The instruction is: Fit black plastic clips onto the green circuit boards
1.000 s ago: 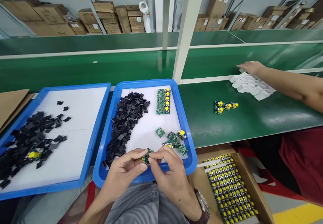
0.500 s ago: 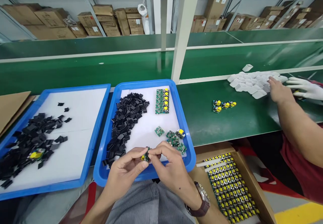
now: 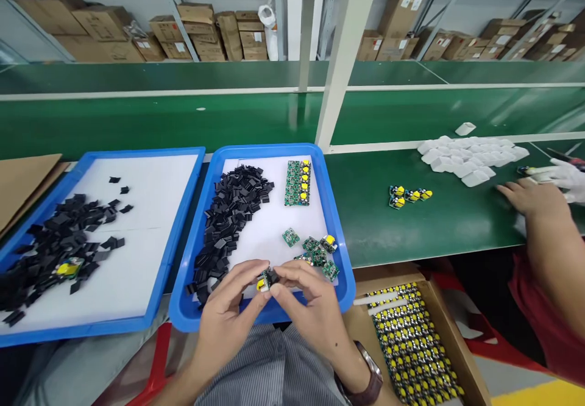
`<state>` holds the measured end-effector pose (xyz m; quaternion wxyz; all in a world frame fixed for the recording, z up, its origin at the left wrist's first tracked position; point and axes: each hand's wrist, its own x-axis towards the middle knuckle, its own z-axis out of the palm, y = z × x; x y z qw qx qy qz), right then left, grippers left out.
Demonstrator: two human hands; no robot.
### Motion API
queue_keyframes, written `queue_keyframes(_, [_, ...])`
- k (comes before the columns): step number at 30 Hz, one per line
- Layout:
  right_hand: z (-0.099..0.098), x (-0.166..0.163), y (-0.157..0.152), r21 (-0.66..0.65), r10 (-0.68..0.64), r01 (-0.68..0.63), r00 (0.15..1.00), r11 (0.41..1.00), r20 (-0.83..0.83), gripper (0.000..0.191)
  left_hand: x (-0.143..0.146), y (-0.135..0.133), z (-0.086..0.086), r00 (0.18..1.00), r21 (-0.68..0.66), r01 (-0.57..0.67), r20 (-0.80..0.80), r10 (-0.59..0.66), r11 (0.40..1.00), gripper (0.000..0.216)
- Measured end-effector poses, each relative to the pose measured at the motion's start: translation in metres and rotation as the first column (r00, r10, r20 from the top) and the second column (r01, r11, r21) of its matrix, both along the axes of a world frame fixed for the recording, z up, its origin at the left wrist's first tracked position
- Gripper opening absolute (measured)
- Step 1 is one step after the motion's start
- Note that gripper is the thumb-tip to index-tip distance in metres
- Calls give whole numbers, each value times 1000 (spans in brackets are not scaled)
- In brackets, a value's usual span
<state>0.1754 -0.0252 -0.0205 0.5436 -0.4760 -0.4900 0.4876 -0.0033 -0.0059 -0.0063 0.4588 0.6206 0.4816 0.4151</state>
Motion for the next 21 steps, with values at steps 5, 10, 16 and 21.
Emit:
queue_keyframes(5, [5, -2, -11, 49, 35, -39, 997, 998, 69, 34, 7, -9, -7, 1000, 132, -16, 0, 17, 991, 51])
queue_keyframes(10, [6, -10, -13, 51, 17, -24, 992, 998, 126, 28, 9, -13, -8, 998, 155, -51, 45, 44, 987, 46])
queue_keyframes(16, [3, -13, -17, 19, -64, 63, 997, 998, 46, 26, 2, -8, -8, 992, 310, 72, -117, -38, 948, 52])
queue_keyframes(21, [0, -16, -22, 28, -41, 40, 999, 999, 24, 44, -1, -6, -10, 991, 385, -22, -113, 70, 923, 43])
